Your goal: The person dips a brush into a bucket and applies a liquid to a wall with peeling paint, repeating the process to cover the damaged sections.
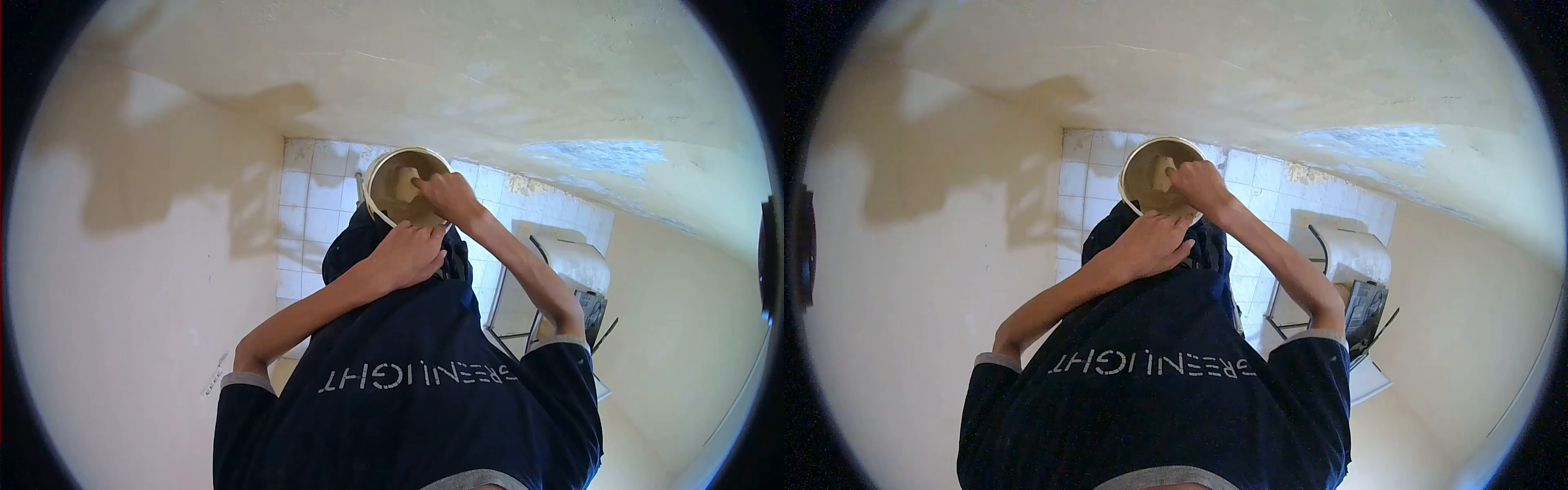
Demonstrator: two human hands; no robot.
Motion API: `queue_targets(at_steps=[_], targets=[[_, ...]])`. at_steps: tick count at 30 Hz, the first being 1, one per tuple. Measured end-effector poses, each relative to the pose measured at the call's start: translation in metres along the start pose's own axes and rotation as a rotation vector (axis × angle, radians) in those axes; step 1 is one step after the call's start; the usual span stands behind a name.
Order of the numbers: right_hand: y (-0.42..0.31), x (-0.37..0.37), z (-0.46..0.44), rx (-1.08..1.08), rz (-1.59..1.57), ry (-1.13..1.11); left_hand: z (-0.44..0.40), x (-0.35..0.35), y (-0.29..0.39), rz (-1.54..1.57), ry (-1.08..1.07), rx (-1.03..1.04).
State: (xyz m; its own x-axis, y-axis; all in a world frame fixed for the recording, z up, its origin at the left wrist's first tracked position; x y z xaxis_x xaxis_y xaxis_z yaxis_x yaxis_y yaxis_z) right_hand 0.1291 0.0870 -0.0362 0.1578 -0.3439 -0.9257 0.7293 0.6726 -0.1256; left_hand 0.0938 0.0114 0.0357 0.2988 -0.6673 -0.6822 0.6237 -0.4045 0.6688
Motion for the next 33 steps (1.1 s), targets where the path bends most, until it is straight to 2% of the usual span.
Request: queue_targets(at_steps=[2,3,5,7,8,9,11,12,13,15,16,17,19,21,23,24,25,26,27,29,32,33], targets=[[0.007,-0.027,0.024,0.021,-0.093,0.031,-0.001,0.000,-0.004,0.024,-0.019,-0.026],[0.018,-0.036,0.036,0.102,-0.203,0.076,-0.002,0.003,-0.006,0.022,-0.021,-0.016],[0.037,-0.045,0.058,0.189,-0.312,0.124,-0.003,0.005,-0.010,0.046,0.048,0.006],[0.055,-0.042,0.078,0.278,-0.556,0.136,-0.002,0.000,-0.009,0.052,0.110,0.041],[0.060,-0.044,0.088,0.251,-0.695,0.234,-0.001,-0.005,-0.006,0.060,0.173,0.071],[0.065,-0.038,0.097,0.261,-0.697,0.243,-0.002,-0.006,-0.003,0.053,0.166,0.081],[0.068,-0.008,0.108,0.337,-1.109,0.217,-0.001,-0.002,-0.007,0.081,0.080,0.006],[0.063,0.001,0.110,0.303,-1.295,0.256,-0.001,0.000,-0.005,0.074,0.071,0.017],[0.066,0.009,0.114,0.313,-1.298,0.272,-0.001,-0.001,-0.002,0.062,0.105,0.049],[0.060,0.033,0.114,0.306,-1.504,0.076,-0.001,-0.005,0.004,0.040,0.131,0.099],[0.065,0.034,0.114,0.374,-1.322,0.107,0.000,-0.004,0.004,0.053,0.093,0.083],[0.066,0.036,0.112,0.377,-1.321,0.122,0.001,-0.003,0.002,0.065,0.061,0.064],[0.072,0.045,0.109,0.427,-1.114,0.101,0.001,-0.003,0.004,0.047,0.100,0.111],[0.070,0.059,0.107,0.403,-1.197,0.116,0.004,-0.003,0.007,0.027,0.149,0.156],[0.080,0.067,0.098,0.303,-0.853,0.263,0.000,0.008,-0.006,0.075,0.005,-0.021],[0.076,0.069,0.093,0.234,-0.852,0.248,-0.003,0.011,-0.007,0.034,-0.015,-0.014],[0.084,0.108,0.085,0.251,-0.818,0.133,-0.005,0.018,-0.010,-0.015,-0.030,-0.004],[0.076,0.087,0.086,0.227,-1.060,0.211,-0.003,0.015,-0.011,0.001,0.069,0.051],[0.074,0.077,0.086,0.286,-1.042,0.158,0.000,0.012,-0.012,0.034,0.152,0.103],[0.069,0.052,0.092,0.419,-1.085,0.100,0.000,0.008,-0.015,0.136,0.051,0.039],[0.068,0.043,0.086,0.376,-1.347,0.185,-0.002,-0.005,-0.022,0.142,0.025,-0.017],[0.066,0.036,0.080,0.365,-1.348,0.197,0.000,-0.007,-0.025,0.164,0.034,-0.025]])
Point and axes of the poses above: each hand's wrist, its own z-axis away from the middle knuckle, its own x-axis out of the palm, y = z × x, the point moved 9 cm from there along -z, towards the middle knuckle, and after that the axes turned 4 degrees about -x, right-handed, at the moved point
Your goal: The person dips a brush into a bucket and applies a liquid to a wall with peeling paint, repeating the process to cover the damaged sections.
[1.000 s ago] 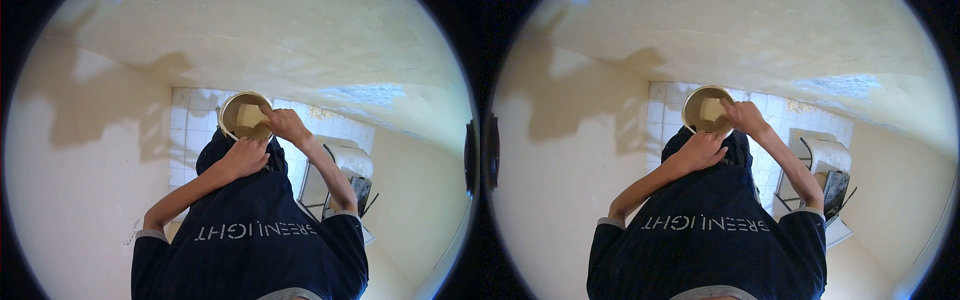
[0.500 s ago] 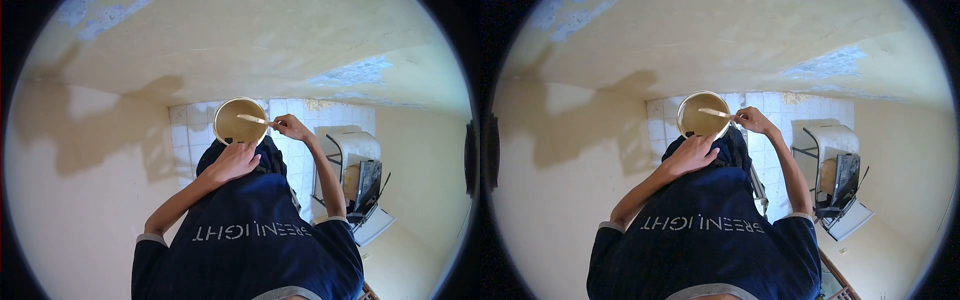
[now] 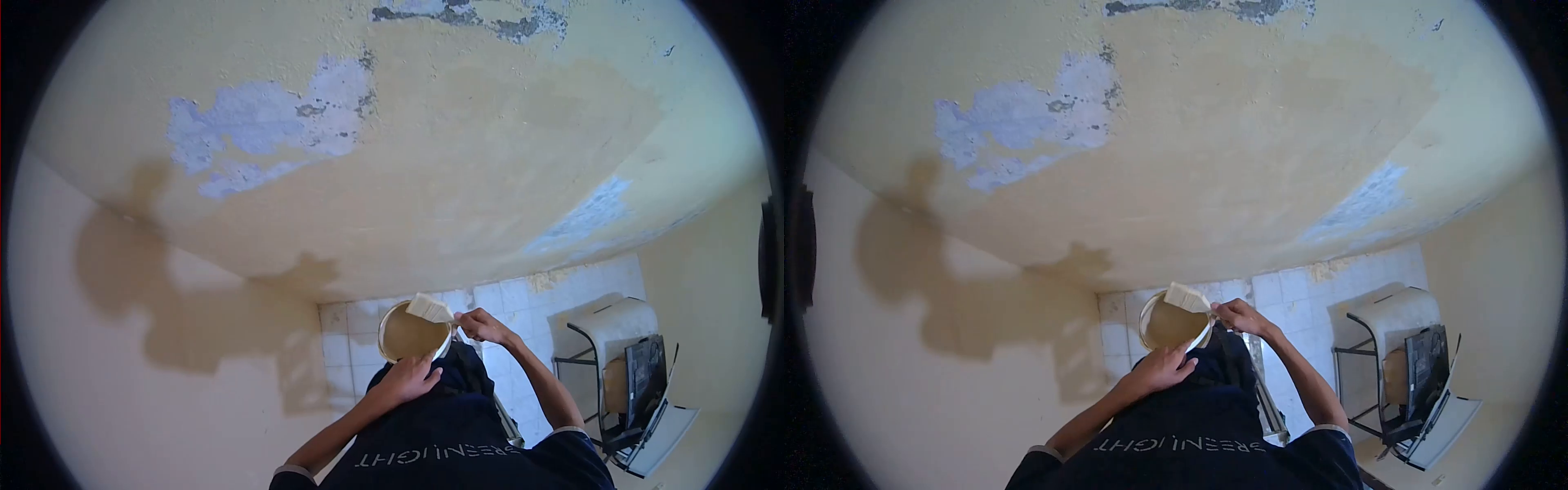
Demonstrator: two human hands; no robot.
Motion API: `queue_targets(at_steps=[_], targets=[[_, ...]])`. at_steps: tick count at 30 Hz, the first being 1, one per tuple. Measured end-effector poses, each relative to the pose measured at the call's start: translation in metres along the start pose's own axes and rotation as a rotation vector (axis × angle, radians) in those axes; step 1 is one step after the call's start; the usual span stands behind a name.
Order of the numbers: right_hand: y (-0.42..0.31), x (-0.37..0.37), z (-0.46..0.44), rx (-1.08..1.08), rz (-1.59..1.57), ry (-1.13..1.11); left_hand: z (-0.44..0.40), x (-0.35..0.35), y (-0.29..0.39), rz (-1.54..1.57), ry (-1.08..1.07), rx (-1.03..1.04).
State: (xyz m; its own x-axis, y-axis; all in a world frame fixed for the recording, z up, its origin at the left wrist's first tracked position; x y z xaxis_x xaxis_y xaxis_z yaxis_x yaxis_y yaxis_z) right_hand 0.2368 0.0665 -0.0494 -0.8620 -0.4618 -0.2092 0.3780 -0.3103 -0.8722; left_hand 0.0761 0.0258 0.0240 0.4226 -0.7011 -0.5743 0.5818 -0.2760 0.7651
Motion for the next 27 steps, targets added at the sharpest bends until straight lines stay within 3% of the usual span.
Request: queue_targets(at_steps=[2,4,6,10,14,20,27], targets=[[-0.021,-0.001,-0.004,-0.089,-0.335,0.044,0.001,0.001,-0.007,-0.015,0.069,0.052],[-0.078,-0.001,-0.014,-0.167,-0.269,0.150,0.000,0.004,-0.015,0.004,0.052,0.022],[-0.139,-0.019,-0.021,-0.448,-0.347,0.389,0.000,0.000,-0.010,-0.005,0.080,0.061],[-0.226,-0.039,-0.043,-0.628,-0.530,0.586,-0.002,0.001,-0.003,0.009,-0.041,-0.010],[-0.272,-0.070,-0.057,-0.727,-0.575,0.720,0.001,0.000,-0.006,0.010,-0.159,-0.170],[-0.328,-0.121,-0.036,-0.837,-0.457,0.932,0.004,0.008,-0.026,0.053,-0.121,-0.196],[-0.336,-0.159,-0.031,-0.862,-0.365,0.994,0.002,0.002,-0.033,0.103,-0.100,-0.199]])
Point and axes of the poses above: each hand's wrist, its own z-axis away from the middle knuckle, its own x-axis out of the palm, y = z × x, the point moved 9 cm from there along -z, towards the middle knuckle, and after that the axes turned 4 degrees about -x, right-handed, at the moved point
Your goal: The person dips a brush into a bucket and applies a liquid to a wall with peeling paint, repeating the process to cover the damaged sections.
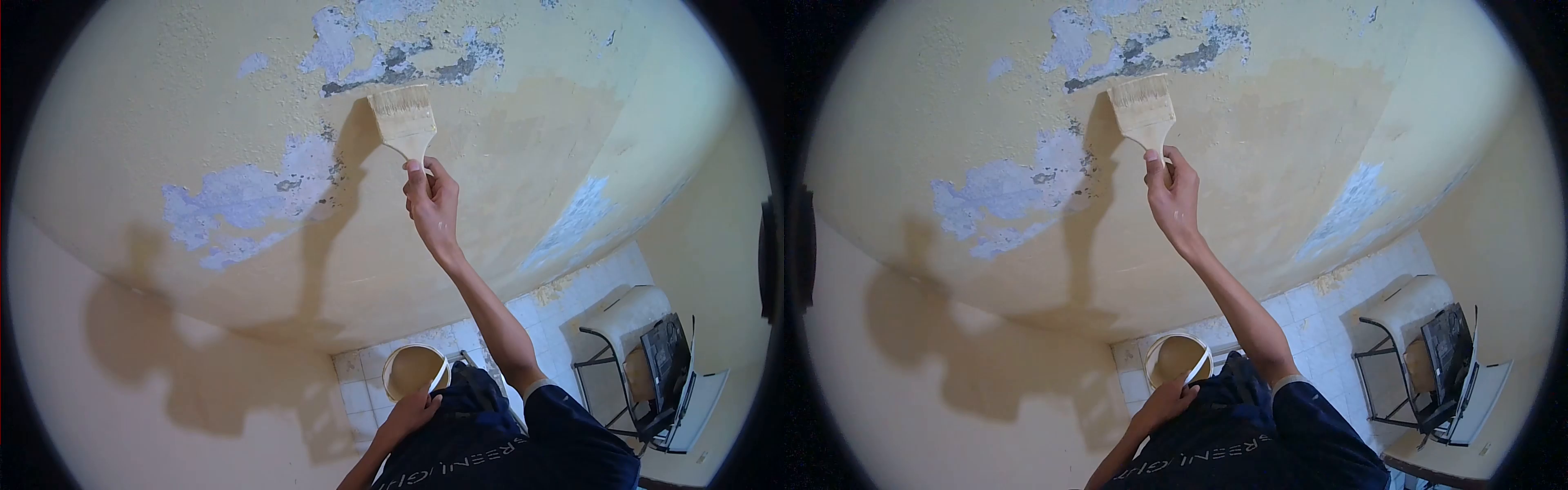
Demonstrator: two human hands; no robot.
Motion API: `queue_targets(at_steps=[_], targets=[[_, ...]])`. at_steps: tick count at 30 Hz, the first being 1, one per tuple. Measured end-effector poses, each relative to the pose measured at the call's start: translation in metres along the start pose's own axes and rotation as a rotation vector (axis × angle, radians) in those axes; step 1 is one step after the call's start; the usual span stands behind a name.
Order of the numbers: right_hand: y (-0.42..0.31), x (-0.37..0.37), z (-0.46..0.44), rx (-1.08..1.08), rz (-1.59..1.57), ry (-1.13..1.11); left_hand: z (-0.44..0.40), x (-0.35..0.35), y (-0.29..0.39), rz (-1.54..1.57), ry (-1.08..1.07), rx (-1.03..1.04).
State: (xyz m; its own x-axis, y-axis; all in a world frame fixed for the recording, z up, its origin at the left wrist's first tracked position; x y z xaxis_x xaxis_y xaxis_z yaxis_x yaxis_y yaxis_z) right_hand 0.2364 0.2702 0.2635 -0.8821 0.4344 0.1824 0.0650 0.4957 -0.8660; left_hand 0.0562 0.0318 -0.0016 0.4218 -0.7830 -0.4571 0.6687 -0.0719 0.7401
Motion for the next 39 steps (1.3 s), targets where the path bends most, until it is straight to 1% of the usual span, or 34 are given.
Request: queue_targets(at_steps=[5,8,14,17,24,27,30,32,33,35,37,39], targets=[[-0.006,0.000,-0.001,-0.032,0.012,0.006,-0.003,0.001,-0.002,-0.015,0.001,0.009],[-0.008,0.013,0.013,0.004,0.008,-0.020,-0.005,0.004,-0.001,-0.006,0.004,0.020],[0.028,0.043,0.048,0.040,0.032,-0.067,-0.006,0.002,0.005,-0.025,-0.033,-0.008],[0.027,0.061,0.054,0.048,0.042,-0.078,-0.003,0.002,0.005,-0.013,-0.037,-0.013],[0.007,0.097,0.041,-0.013,0.033,-0.131,0.000,-0.005,0.002,0.028,0.012,-0.011],[0.014,0.100,0.035,-0.024,0.064,-0.112,0.003,-0.007,-0.005,0.072,-0.007,-0.063],[0.020,0.100,0.036,-0.002,0.025,-0.115,0.003,-0.008,-0.012,0.071,0.042,-0.025],[0.033,0.098,0.042,0.017,0.072,-0.110,0.007,-0.009,-0.013,0.068,0.047,-0.043],[0.029,0.102,0.040,0.011,0.067,-0.117,0.006,-0.014,-0.013,0.064,0.059,-0.056],[0.019,0.096,0.042,-0.034,0.009,-0.051,0.004,-0.015,-0.014,0.066,0.036,-0.073],[0.013,0.101,0.032,-0.035,0.011,-0.060,0.004,-0.011,-0.017,0.064,0.002,-0.095],[0.016,0.101,0.030,-0.044,0.010,-0.070,0.001,-0.012,-0.018,0.084,0.020,-0.064]])
Point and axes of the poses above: each hand's wrist, its own z-axis away from the middle knuckle, its own x-axis out of the palm, y = z × x, the point moved 9 cm from there along -z, towards the middle knuckle, and after that the axes turned 4 degrees about -x, right-handed, at the moved point
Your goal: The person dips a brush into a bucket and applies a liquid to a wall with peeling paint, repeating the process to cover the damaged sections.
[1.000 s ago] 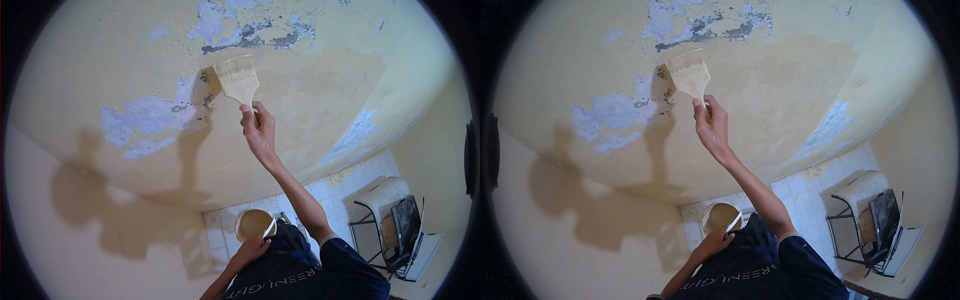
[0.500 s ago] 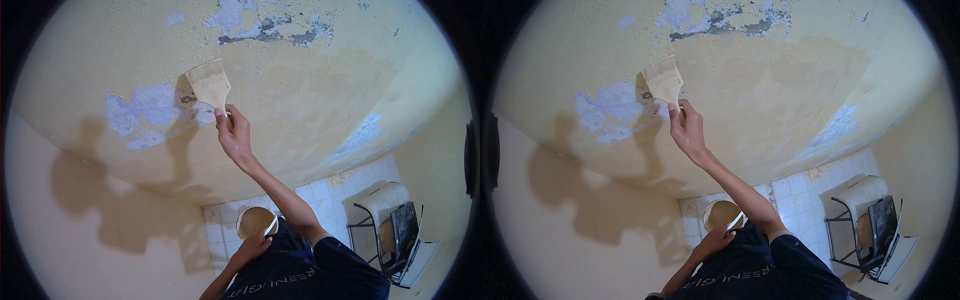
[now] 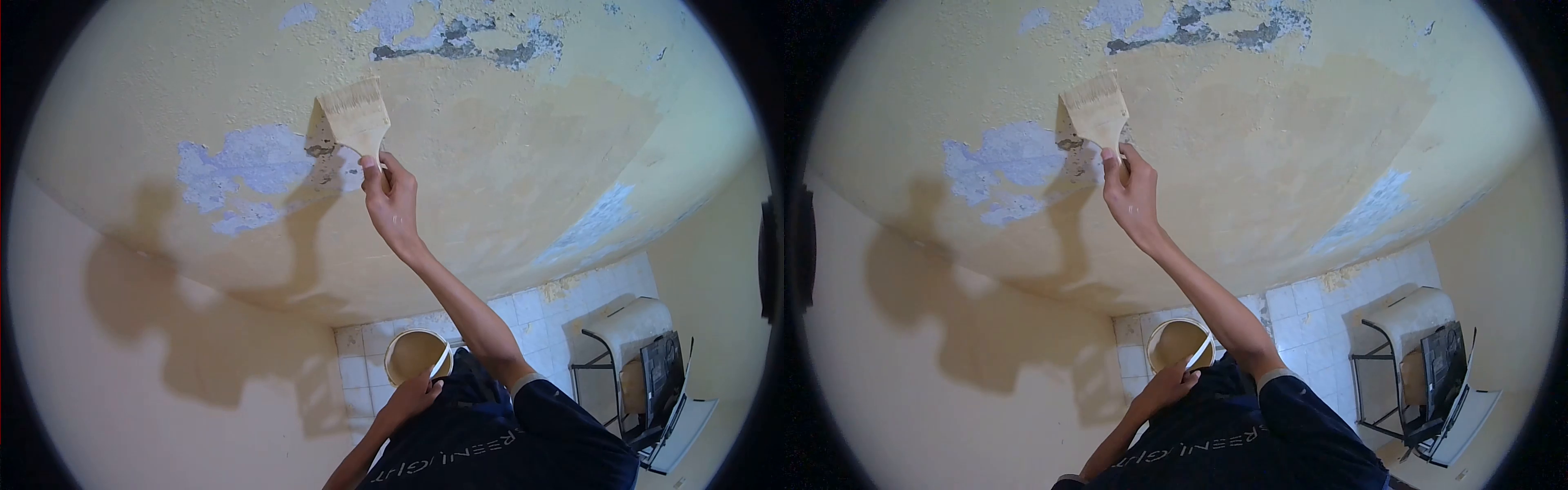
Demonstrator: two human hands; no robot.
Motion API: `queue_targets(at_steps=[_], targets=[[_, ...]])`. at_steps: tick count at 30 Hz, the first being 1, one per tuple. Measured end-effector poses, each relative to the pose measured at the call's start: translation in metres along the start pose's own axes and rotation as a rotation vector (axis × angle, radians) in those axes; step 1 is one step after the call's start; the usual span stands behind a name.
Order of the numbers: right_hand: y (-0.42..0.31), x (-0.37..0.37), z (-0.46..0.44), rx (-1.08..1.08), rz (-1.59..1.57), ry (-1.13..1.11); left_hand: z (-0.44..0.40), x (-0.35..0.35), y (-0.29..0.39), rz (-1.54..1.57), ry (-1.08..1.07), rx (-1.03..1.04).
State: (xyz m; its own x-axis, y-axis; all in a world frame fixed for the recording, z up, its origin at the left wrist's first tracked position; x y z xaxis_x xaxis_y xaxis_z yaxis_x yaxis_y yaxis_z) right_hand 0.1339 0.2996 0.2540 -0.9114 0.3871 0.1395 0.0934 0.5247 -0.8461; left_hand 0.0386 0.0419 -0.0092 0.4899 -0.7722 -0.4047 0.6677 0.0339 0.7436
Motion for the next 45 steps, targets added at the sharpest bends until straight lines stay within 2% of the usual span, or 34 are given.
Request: queue_targets(at_steps=[5,11,15,17,21,23,27,29,33,35,36,38,41,45], targets=[[0.036,-0.004,0.031,0.145,0.014,-0.013,0.001,-0.002,0.006,-0.031,0.003,0.027],[0.008,-0.004,0.015,0.065,-0.002,0.008,-0.006,0.007,0.000,-0.069,-0.026,0.026],[0.031,-0.004,0.013,0.053,0.021,-0.018,-0.005,0.007,0.004,-0.075,-0.039,0.022],[0.051,-0.005,0.030,0.143,0.014,-0.041,-0.004,0.005,0.007,-0.074,-0.033,0.024],[0.028,-0.009,0.034,0.178,0.014,-0.028,-0.005,0.007,0.006,-0.074,-0.017,0.034],[0.010,-0.010,0.020,0.087,0.019,-0.004,-0.005,0.009,0.007,-0.061,-0.029,0.021],[0.024,-0.010,0.012,0.087,-0.019,-0.014,-0.005,0.008,0.012,-0.045,-0.042,0.030],[0.045,-0.013,0.027,0.158,0.020,-0.036,-0.008,0.008,0.011,-0.063,-0.032,0.040],[0.041,-0.016,0.039,0.236,0.044,-0.030,-0.010,0.010,0.009,-0.089,-0.058,0.030],[0.009,-0.013,0.022,0.032,0.040,-0.009,-0.008,0.009,0.012,-0.087,-0.066,0.030],[0.006,-0.012,0.014,0.037,0.039,-0.005,-0.008,0.009,0.013,-0.089,-0.069,0.037],[0.008,-0.004,0.000,0.094,0.045,-0.075,-0.007,0.010,0.012,-0.085,-0.063,0.033],[0.034,-0.006,0.013,0.176,-0.043,-0.059,-0.007,0.009,0.011,-0.083,-0.055,0.030],[0.058,-0.010,0.046,0.281,0.020,-0.058,-0.011,0.012,-0.001,-0.089,-0.045,0.048]])
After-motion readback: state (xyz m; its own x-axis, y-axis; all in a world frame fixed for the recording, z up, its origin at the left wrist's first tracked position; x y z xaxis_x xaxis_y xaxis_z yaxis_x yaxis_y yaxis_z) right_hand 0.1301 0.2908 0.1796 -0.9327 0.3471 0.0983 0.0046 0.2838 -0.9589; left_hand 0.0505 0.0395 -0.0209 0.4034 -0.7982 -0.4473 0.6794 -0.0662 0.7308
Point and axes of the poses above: each hand's wrist, its own z-axis away from the middle knuckle, its own x-axis out of the palm, y = z × x, the point moved 9 cm from there along -z, towards the middle knuckle, and after that the axes turned 4 degrees about -x, right-handed, at the moved point
